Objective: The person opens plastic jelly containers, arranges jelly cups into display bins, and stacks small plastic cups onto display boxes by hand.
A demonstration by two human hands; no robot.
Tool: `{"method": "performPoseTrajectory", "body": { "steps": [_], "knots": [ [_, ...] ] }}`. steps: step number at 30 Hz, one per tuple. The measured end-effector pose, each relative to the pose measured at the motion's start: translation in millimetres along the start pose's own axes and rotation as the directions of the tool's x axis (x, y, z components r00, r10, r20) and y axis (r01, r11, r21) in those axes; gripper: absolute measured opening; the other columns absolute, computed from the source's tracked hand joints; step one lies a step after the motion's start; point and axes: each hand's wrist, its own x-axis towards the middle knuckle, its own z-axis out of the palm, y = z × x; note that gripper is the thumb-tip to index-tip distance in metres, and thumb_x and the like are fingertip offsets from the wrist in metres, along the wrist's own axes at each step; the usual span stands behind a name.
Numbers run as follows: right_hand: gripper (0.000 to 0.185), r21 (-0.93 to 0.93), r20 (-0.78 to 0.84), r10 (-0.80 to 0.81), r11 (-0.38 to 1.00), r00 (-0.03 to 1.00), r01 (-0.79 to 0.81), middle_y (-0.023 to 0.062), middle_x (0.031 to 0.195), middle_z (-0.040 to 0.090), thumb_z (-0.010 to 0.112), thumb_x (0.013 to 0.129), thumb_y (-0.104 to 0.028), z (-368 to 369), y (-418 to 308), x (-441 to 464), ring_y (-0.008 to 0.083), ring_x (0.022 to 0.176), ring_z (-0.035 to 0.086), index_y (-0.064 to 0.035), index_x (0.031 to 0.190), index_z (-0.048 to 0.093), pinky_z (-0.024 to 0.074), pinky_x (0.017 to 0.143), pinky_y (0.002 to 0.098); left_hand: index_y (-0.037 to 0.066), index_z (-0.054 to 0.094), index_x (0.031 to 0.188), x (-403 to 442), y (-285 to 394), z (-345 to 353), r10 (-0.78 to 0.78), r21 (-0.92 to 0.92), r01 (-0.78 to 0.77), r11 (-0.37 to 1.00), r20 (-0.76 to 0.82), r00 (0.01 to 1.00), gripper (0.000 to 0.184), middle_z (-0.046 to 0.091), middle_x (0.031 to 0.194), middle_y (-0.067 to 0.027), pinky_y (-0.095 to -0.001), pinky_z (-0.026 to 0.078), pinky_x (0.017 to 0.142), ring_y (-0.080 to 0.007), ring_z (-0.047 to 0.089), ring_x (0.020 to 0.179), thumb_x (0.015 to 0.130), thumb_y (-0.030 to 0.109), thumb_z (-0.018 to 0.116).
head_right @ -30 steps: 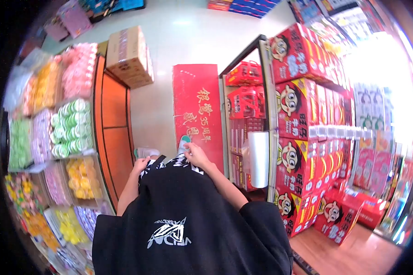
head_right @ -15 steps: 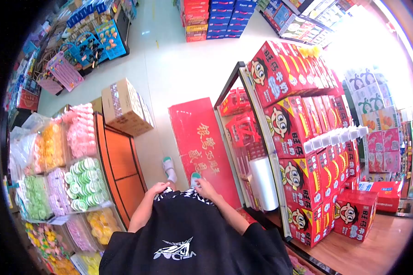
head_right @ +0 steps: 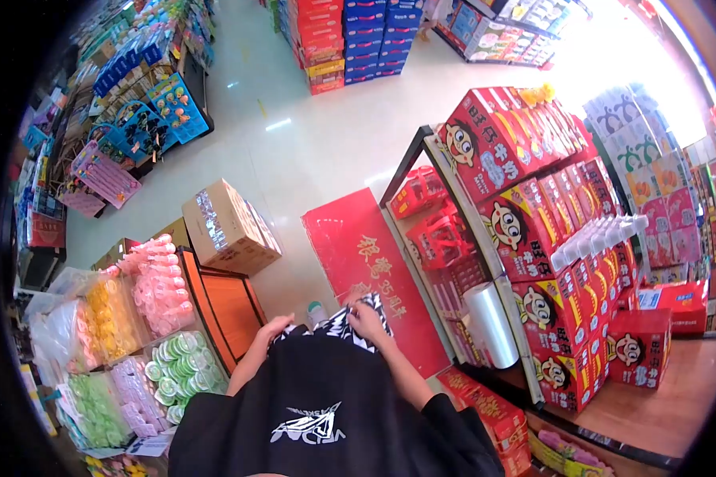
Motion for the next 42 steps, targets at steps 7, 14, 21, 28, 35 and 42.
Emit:
{"method": "performPoseTrajectory", "body": {
  "steps": [7,14,21,28,35,42],
  "knots": [
    [0.025,0.200,-0.302,0.067,0.980,0.951,-0.006,0.0104,0.091,0.068,0.064,0.089,-0.011,-9,-19,30,0.0196,0.080,0.066,-0.0004,0.111,0.061,0.0533,0.072,0.0320,0.003,0.059,0.116,-22,32,-41,-0.044,-0.181,0.008,0.984,-0.198,0.979,0.044,0.066,0.089,-0.0073,-0.0289,0.049,0.062,-0.0135,0.059,0.071,0.097,0.042,0.057],
    [0.031,0.220,-0.315,0.087,0.975,0.945,-0.017,0.0105,0.095,0.068,0.065,0.089,-0.013,-54,-16,59,0.0187,0.083,0.066,0.0009,0.116,0.061,0.0535,0.076,0.0301,-0.001,0.061,0.116,7,47,-28,-0.061,-0.037,0.056,0.998,-0.137,0.989,0.041,0.065,0.080,-0.0050,-0.0249,0.043,0.055,-0.0113,0.057,0.066,0.097,0.036,0.057],
    [0.020,0.183,-0.696,-0.035,0.957,0.717,0.224,0.0061,0.090,0.067,0.065,0.089,-0.005,-221,-72,104,0.0110,0.078,0.063,0.0005,0.108,0.063,0.0515,0.072,0.0263,0.002,0.063,0.105,54,238,32,0.342,0.173,-0.325,0.930,-0.083,0.936,0.030,0.063,0.082,-0.0017,-0.0252,0.047,0.066,-0.0088,0.057,0.073,0.097,0.030,0.059],
    [0.019,-0.026,-0.889,-0.195,0.925,0.415,0.379,0.0073,0.087,0.063,0.067,0.086,-0.003,-399,-117,120,0.0125,0.076,0.063,-0.0027,0.105,0.062,0.0506,0.067,0.0264,-0.001,0.060,0.112,-9,560,163,0.895,0.016,-0.896,0.443,-0.063,0.442,0.023,0.063,0.094,-0.0041,-0.0245,0.047,0.079,-0.0091,0.058,0.087,0.098,0.017,0.059],
    [0.037,-0.168,-0.872,-0.237,0.967,0.428,0.193,0.0141,0.111,0.062,0.067,0.088,-0.016,-545,-97,166,0.0166,0.076,0.064,-0.0010,0.120,0.057,0.0522,0.069,0.0307,0.000,0.060,0.110,-64,776,318,0.981,0.139,-0.979,-0.151,0.142,-0.131,0.031,0.062,0.107,-0.0161,-0.0385,0.048,0.084,-0.0256,0.059,0.099,0.087,0.019,0.068],
    [0.058,-0.312,-0.806,-0.258,0.950,0.533,-0.012,0.0206,0.136,0.049,0.066,0.084,-0.019,-612,-30,226,0.0362,0.105,0.063,-0.0034,0.135,0.045,0.0501,0.091,0.0443,-0.006,0.038,0.137,8,859,401,0.986,0.591,-0.794,-0.141,0.159,-0.057,0.077,0.046,0.134,-0.0258,-0.0481,0.034,0.107,-0.0390,0.043,0.125,0.081,0.035,0.072]
  ]
}}
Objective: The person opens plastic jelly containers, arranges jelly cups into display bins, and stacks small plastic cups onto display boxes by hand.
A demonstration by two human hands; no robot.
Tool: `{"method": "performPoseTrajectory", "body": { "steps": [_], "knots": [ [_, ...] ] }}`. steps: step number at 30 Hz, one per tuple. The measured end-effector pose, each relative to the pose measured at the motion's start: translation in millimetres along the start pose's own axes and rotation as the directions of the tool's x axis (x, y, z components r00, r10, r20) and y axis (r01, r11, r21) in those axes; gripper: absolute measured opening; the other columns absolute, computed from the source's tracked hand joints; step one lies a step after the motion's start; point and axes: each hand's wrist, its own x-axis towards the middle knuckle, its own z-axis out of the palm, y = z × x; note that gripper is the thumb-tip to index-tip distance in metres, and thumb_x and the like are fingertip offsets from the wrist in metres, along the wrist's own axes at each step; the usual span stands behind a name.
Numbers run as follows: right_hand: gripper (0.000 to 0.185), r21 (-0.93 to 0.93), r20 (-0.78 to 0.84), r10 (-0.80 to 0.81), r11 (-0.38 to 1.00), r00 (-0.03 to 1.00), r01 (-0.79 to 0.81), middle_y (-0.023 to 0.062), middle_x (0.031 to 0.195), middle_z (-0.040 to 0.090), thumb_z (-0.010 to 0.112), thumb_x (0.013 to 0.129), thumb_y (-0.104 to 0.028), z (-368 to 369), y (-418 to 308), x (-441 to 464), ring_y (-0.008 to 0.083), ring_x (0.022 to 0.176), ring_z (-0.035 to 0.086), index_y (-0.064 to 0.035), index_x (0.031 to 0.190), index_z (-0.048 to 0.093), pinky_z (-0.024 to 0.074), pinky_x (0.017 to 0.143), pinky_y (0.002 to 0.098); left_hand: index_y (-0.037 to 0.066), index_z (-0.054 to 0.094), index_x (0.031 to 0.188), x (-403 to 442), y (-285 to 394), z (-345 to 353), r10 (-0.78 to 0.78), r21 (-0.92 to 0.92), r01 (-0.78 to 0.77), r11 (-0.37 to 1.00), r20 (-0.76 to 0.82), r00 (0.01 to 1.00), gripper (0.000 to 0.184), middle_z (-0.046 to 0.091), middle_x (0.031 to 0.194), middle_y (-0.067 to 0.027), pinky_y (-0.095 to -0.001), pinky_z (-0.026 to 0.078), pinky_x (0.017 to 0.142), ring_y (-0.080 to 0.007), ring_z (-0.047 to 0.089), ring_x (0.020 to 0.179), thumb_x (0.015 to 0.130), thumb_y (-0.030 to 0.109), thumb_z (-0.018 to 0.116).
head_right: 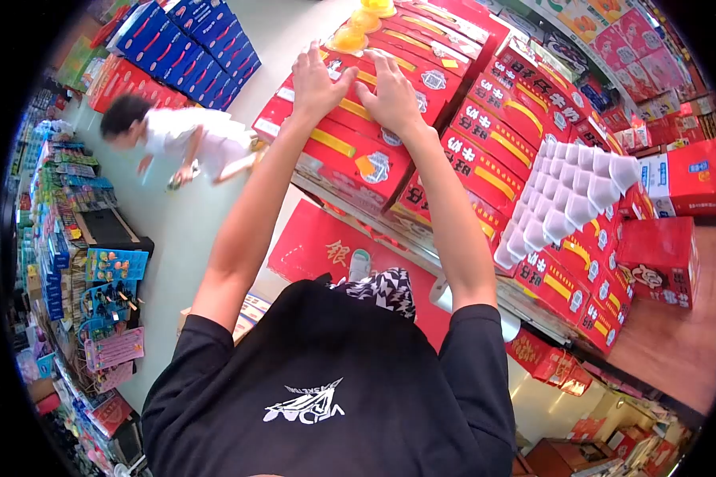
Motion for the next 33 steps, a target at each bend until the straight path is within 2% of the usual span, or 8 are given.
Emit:
{"method": "performPoseTrajectory", "body": {
  "steps": [1,7,13,16,20,25,31,33],
  "knots": [
    [0.062,0.017,0.036,0.030,0.999,0.999,-0.030,0.0217,0.137,0.049,0.066,0.082,-0.019,2,4,8,0.0407,0.119,0.054,-0.0040,0.137,0.042,0.0471,0.098,0.0454,-0.007,0.036,0.139,6,-1,4,-0.004,0.041,0.002,0.999,0.044,0.999,0.081,0.045,0.137,-0.0262,-0.0483,0.033,0.108,-0.0392,0.042,0.127,0.081,0.036,0.071],
    [0.065,0.083,0.064,-0.004,0.997,0.998,-0.001,0.0279,0.132,0.052,0.065,0.080,-0.017,14,29,49,0.0431,0.119,0.053,-0.0029,0.138,0.040,0.0443,0.101,0.0443,0.002,0.036,0.145,34,-10,13,-0.067,0.179,0.023,0.984,0.244,0.968,0.082,0.051,0.140,-0.0134,-0.0485,0.037,0.104,-0.0328,0.049,0.125,0.081,0.042,0.068],
    [0.055,-0.011,-0.050,-0.023,1.000,0.998,0.023,0.0229,0.113,0.063,0.059,0.083,-0.012,13,15,57,0.0412,0.099,0.062,-0.0020,0.134,0.043,0.0543,0.079,0.0480,0.006,0.052,0.135,42,-19,24,-0.084,0.176,0.057,0.983,0.147,0.986,0.070,0.061,0.123,-0.0162,-0.0471,0.044,0.096,-0.0341,0.057,0.114,0.080,0.047,0.068],
    [0.056,-0.142,-0.141,-0.115,0.985,0.983,0.095,0.0232,0.106,0.065,0.056,0.082,-0.011,28,25,67,0.0418,0.091,0.063,-0.0016,0.135,0.041,0.0540,0.078,0.0485,0.006,0.059,0.128,50,-14,26,-0.117,0.244,0.086,0.966,0.117,0.986,0.066,0.062,0.120,-0.0163,-0.0465,0.046,0.093,-0.0334,0.057,0.112,0.079,0.049,0.069],
    [0.058,-0.184,-0.092,0.018,0.982,0.996,-0.035,0.0244,0.102,0.066,0.057,0.081,-0.009,38,25,70,0.0409,0.101,0.060,-0.0003,0.136,0.041,0.0487,0.088,0.0497,0.006,0.062,0.123,55,-15,29,-0.117,0.253,0.086,0.964,0.108,0.987,0.064,0.063,0.116,-0.0153,-0.0461,0.047,0.092,-0.0325,0.058,0.110,0.077,0.049,0.070],
    [0.053,-0.022,-0.203,-0.185,0.983,0.962,0.185,0.0260,0.119,0.058,0.052,0.086,-0.005,38,20,69,0.0413,0.108,0.058,-0.0009,0.137,0.039,0.0481,0.091,0.0482,0.000,0.062,0.119,54,-13,21,-0.049,0.088,0.045,0.995,0.040,0.998,0.058,0.063,0.108,-0.0207,-0.0449,0.049,0.090,-0.0382,0.060,0.102,0.078,0.041,0.072],
    [0.061,0.111,-0.145,-0.183,0.974,0.972,0.200,0.0232,0.122,0.053,0.064,0.080,-0.004,25,1,60,0.0401,0.111,0.057,-0.0019,0.136,0.039,0.0495,0.091,0.0444,-0.002,0.058,0.116,38,-16,0,0.031,-0.380,-0.068,0.922,-0.104,0.994,0.047,0.062,0.110,-0.0204,-0.0412,0.049,0.089,-0.0364,0.061,0.102,0.077,0.020,0.075],
    [0.062,0.088,-0.169,-0.354,0.924,0.920,0.372,0.0228,0.122,0.053,0.067,0.078,-0.004,22,-12,52,0.0390,0.110,0.057,-0.0012,0.134,0.041,0.0489,0.093,0.0439,0.000,0.056,0.119,18,-16,-27,0.040,-0.404,-0.068,0.912,-0.078,0.996,0.050,0.062,0.111,-0.0202,-0.0399,0.049,0.089,-0.0356,0.062,0.103,0.078,0.021,0.075]
  ]
}}
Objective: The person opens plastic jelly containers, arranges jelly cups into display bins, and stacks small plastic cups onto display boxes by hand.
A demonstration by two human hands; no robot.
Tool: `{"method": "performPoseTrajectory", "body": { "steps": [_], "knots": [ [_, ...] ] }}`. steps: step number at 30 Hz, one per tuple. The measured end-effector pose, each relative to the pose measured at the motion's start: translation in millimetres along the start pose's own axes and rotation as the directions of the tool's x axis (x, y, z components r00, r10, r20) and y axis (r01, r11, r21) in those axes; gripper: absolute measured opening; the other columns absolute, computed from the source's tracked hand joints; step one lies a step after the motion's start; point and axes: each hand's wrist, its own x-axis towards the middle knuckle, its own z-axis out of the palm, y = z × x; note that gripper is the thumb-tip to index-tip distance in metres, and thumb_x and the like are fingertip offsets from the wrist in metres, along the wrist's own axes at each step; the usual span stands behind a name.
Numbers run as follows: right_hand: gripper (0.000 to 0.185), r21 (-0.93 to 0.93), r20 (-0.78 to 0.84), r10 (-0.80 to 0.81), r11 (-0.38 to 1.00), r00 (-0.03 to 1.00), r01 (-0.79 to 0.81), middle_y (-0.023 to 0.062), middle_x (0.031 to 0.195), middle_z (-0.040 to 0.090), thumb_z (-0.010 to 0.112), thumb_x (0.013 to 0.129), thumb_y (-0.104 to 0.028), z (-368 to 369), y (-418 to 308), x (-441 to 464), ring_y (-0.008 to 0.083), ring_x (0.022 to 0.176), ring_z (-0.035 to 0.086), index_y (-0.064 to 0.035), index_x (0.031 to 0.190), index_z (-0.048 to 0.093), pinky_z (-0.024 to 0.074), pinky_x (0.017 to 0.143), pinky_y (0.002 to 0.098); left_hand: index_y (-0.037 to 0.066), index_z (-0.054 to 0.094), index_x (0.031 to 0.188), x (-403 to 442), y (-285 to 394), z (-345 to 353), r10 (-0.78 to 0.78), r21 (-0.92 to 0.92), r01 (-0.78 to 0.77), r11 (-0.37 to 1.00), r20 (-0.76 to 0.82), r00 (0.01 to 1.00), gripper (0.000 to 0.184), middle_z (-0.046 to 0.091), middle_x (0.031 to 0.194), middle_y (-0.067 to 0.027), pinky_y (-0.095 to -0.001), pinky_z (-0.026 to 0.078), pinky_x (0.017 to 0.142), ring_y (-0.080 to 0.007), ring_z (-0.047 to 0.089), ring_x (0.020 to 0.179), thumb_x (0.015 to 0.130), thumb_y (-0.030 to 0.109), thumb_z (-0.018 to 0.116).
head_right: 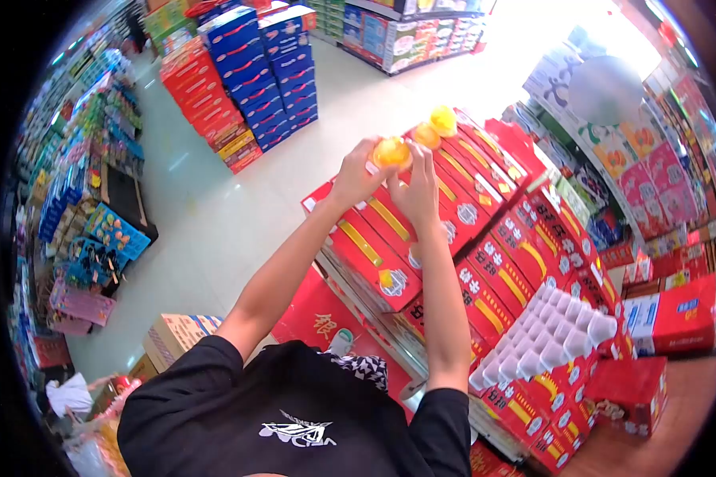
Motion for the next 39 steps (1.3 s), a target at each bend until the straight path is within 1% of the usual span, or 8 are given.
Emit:
{"method": "performPoseTrajectory", "body": {
  "steps": [5,11,15,16,18,22,26,39],
  "knots": [
    [0.063,0.229,0.405,-0.013,0.969,0.914,-0.088,0.0227,0.126,0.053,0.072,0.077,-0.008,-15,-109,-26,0.0379,0.116,0.054,-0.0013,0.133,0.044,0.0465,0.097,0.0433,0.003,0.049,0.131,-86,58,-121,-0.231,-0.059,0.252,0.966,0.243,0.942,0.061,0.061,0.117,-0.0187,-0.0383,0.049,0.091,-0.0318,0.062,0.108,0.080,0.023,0.075],
    [0.071,0.565,0.680,-0.242,0.775,0.692,-0.284,0.0201,0.138,0.047,0.076,0.076,-0.010,36,-220,-67,0.0349,0.126,0.048,-0.0029,0.137,0.042,0.0395,0.105,0.0415,0.000,0.049,0.133,-240,82,-212,-0.352,-0.158,0.366,0.917,0.109,0.930,0.062,0.056,0.132,-0.0163,-0.0398,0.041,0.105,-0.0286,0.053,0.125,0.081,0.019,0.075],
    [0.060,0.688,0.712,-0.319,0.495,0.625,-0.530,0.0185,0.141,0.047,0.069,0.082,-0.003,78,-262,-120,0.0299,0.133,0.044,-0.0018,0.137,0.043,0.0389,0.106,0.0388,0.001,0.050,0.133,-310,112,-258,-0.533,-0.136,0.523,0.841,-0.046,0.845,0.064,0.055,0.133,-0.0161,-0.0405,0.040,0.106,-0.0284,0.052,0.126,0.078,0.019,0.078],
    [0.059,0.685,0.722,-0.241,0.383,0.649,-0.620,0.0182,0.140,0.047,0.068,0.083,-0.001,81,-275,-143,0.0285,0.132,0.045,-0.0018,0.136,0.044,0.0388,0.106,0.0382,0.001,0.052,0.130,-322,122,-266,-0.548,-0.282,0.507,0.815,-0.088,0.832,0.062,0.056,0.132,-0.0147,-0.0396,0.041,0.105,-0.0279,0.054,0.124,0.077,0.019,0.080],
    [0.055,0.642,0.766,-0.071,0.129,0.639,-0.756,0.0176,0.139,0.049,0.066,0.084,0.001,83,-300,-186,0.0259,0.131,0.045,-0.0018,0.134,0.044,0.0385,0.106,0.0370,0.001,0.054,0.128,-343,145,-277,-0.581,-0.135,0.566,0.813,-0.137,0.802,0.059,0.058,0.130,-0.0137,-0.0384,0.042,0.104,-0.0277,0.055,0.122,0.077,0.018,0.080],
    [0.055,0.510,0.860,-0.090,0.169,0.502,-0.844,0.0145,0.131,0.053,0.069,0.081,-0.002,84,-314,-216,0.0202,0.114,0.053,-0.0023,0.131,0.047,0.0442,0.094,0.0308,0.003,0.056,0.126,-384,189,-276,-0.629,-0.100,0.630,0.770,-0.282,0.724,0.056,0.060,0.126,-0.0131,-0.0382,0.044,0.100,-0.0282,0.058,0.117,0.077,0.014,0.078],
    [0.055,0.486,0.865,-0.376,0.468,0.331,-0.739,0.0109,0.122,0.059,0.075,0.074,-0.008,91,-340,-213,0.0148,0.088,0.054,-0.0012,0.124,0.053,0.0459,0.079,0.0279,0.004,0.055,0.128,-422,235,-296,-0.680,-0.116,0.696,0.709,-0.375,0.630,0.057,0.058,0.128,-0.0130,-0.0357,0.047,0.095,-0.0281,0.059,0.113,0.077,0.013,0.077],
    [0.063,0.524,0.695,-0.718,0.461,0.047,-0.716,0.0108,0.114,0.063,0.078,0.071,-0.012,120,-458,-253,0.0167,0.088,0.059,-0.0006,0.126,0.049,0.0493,0.078,0.0291,0.001,0.054,0.127,-522,315,-300,-0.551,-0.036,0.803,0.595,-0.746,0.375,0.055,0.059,0.123,-0.0170,-0.0374,0.047,0.093,-0.0327,0.059,0.113,0.081,0.021,0.075]
  ]
}}
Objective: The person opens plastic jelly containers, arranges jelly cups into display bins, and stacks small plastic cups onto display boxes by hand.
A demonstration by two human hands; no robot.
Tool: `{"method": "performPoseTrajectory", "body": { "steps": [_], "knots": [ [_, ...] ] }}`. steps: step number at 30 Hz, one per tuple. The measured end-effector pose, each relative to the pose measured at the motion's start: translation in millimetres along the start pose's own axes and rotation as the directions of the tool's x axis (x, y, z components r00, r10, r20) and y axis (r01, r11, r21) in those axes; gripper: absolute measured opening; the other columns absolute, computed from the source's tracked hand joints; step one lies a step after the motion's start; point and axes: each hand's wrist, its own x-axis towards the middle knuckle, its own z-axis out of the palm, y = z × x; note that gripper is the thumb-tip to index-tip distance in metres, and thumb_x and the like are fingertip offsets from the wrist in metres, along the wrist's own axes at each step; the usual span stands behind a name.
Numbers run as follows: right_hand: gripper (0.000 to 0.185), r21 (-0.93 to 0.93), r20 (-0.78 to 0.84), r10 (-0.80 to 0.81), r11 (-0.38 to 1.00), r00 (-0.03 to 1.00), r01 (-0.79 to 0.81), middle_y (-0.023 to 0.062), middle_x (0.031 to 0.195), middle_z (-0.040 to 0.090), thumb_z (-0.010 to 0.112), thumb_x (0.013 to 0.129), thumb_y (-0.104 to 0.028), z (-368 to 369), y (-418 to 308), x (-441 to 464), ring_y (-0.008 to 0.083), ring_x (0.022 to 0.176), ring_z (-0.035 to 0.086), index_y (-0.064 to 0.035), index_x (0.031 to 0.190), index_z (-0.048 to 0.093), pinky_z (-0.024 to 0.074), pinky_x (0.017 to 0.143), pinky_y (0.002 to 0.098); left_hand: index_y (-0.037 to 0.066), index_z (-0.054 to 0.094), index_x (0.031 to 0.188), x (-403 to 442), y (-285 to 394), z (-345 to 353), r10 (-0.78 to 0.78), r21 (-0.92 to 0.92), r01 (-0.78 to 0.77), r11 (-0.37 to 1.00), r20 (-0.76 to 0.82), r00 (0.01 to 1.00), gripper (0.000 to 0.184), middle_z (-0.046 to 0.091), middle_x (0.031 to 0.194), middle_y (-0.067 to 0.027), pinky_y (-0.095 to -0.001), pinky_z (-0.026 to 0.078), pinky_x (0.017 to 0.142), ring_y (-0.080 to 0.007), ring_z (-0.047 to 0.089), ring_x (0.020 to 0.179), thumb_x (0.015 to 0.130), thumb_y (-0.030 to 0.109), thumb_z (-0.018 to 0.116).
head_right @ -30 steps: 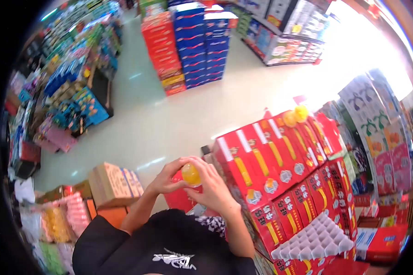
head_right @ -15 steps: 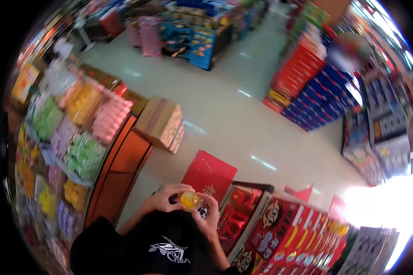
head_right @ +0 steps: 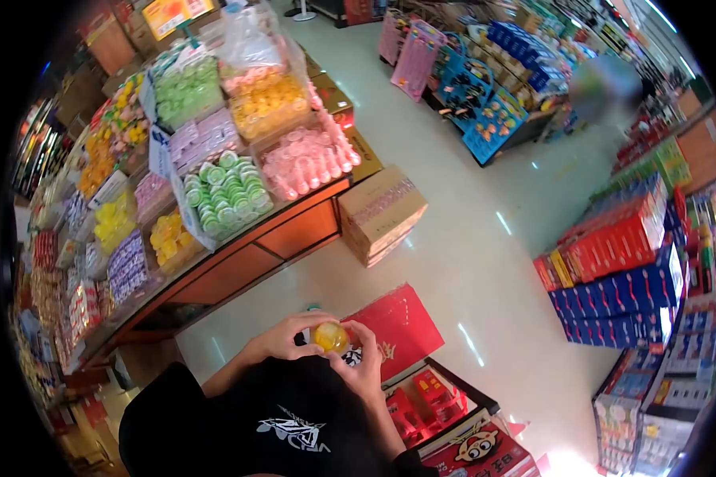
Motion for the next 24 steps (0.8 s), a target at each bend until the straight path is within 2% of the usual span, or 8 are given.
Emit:
{"method": "performPoseTrajectory", "body": {
  "steps": [4,9,12,17,18,21,24],
  "knots": [
    [0.062,-0.065,0.100,-0.022,0.997,0.995,0.029,0.0104,0.111,0.064,0.079,0.071,-0.012,26,0,15,0.0153,0.081,0.057,-0.0012,0.124,0.049,0.0493,0.075,0.0284,0.001,0.055,0.126,-27,-3,-19,-0.098,-0.057,0.093,0.994,-0.105,0.990,0.055,0.061,0.121,-0.0179,-0.0388,0.048,0.093,-0.0344,0.060,0.111,0.080,0.023,0.076],
    [0.056,-0.018,0.175,-0.093,0.995,0.980,0.098,0.0120,0.109,0.064,0.080,0.069,-0.007,60,13,31,0.0134,0.074,0.051,-0.0025,0.114,0.047,0.0482,0.071,0.0280,0.002,0.055,0.125,-51,-5,-40,-0.096,-0.034,0.090,0.995,-0.223,0.970,0.053,0.061,0.119,-0.0181,-0.0402,0.048,0.092,-0.0360,0.061,0.108,0.081,0.023,0.074],
    [0.053,0.018,0.187,-0.128,0.992,0.974,0.126,0.0132,0.110,0.064,0.080,0.068,-0.005,81,14,38,0.0133,0.073,0.049,-0.0040,0.106,0.044,0.0462,0.069,0.0268,0.002,0.052,0.132,-67,-10,-50,-0.122,-0.009,0.124,0.992,-0.242,0.963,0.057,0.058,0.123,-0.0151,-0.0364,0.051,0.092,-0.0306,0.058,0.112,0.081,0.016,0.073],
    [0.051,0.015,0.308,-0.087,0.996,0.948,0.087,0.0148,0.110,0.064,0.081,0.069,-0.007,102,18,48,0.0115,0.074,0.048,-0.0051,0.100,0.040,0.0442,0.068,0.0259,0.002,0.050,0.133,-90,-15,-54,-0.209,-0.143,0.170,0.975,-0.330,0.921,0.057,0.057,0.122,-0.0152,-0.0361,0.050,0.092,-0.0316,0.057,0.112,0.082,0.016,0.071],
    [0.051,0.012,0.334,-0.082,0.996,0.939,0.083,0.0150,0.110,0.064,0.081,0.069,-0.007,105,20,48,0.0110,0.074,0.047,-0.0053,0.099,0.039,0.0439,0.068,0.0257,0.002,0.049,0.133,-96,-19,-51,-0.219,-0.167,0.169,0.971,-0.355,0.909,0.058,0.057,0.122,-0.0155,-0.0362,0.049,0.092,-0.0321,0.057,0.111,0.082,0.017,0.071],
    [0.050,0.013,0.423,0.020,1.000,0.906,-0.028,0.0147,0.111,0.063,0.081,0.070,-0.007,110,28,51,0.0104,0.075,0.048,-0.0053,0.098,0.039,0.0439,0.068,0.0251,0.002,0.050,0.131,-115,-24,-39,-0.213,-0.022,0.232,0.973,-0.488,0.847,0.057,0.057,0.120,-0.0157,-0.0364,0.049,0.091,-0.0320,0.058,0.110,0.081,0.019,0.072],
    [0.049,-0.024,0.550,-0.003,1.000,0.835,0.020,0.0137,0.111,0.063,0.079,0.070,-0.004,114,27,58,0.0105,0.075,0.047,-0.0052,0.100,0.039,0.0444,0.069,0.0250,0.001,0.051,0.128,-125,-17,-26,-0.232,-0.062,0.243,0.968,-0.595,0.770,0.057,0.058,0.117,-0.0170,-0.0372,0.048,0.091,-0.0332,0.059,0.107,0.080,0.021,0.072]
  ]
}}
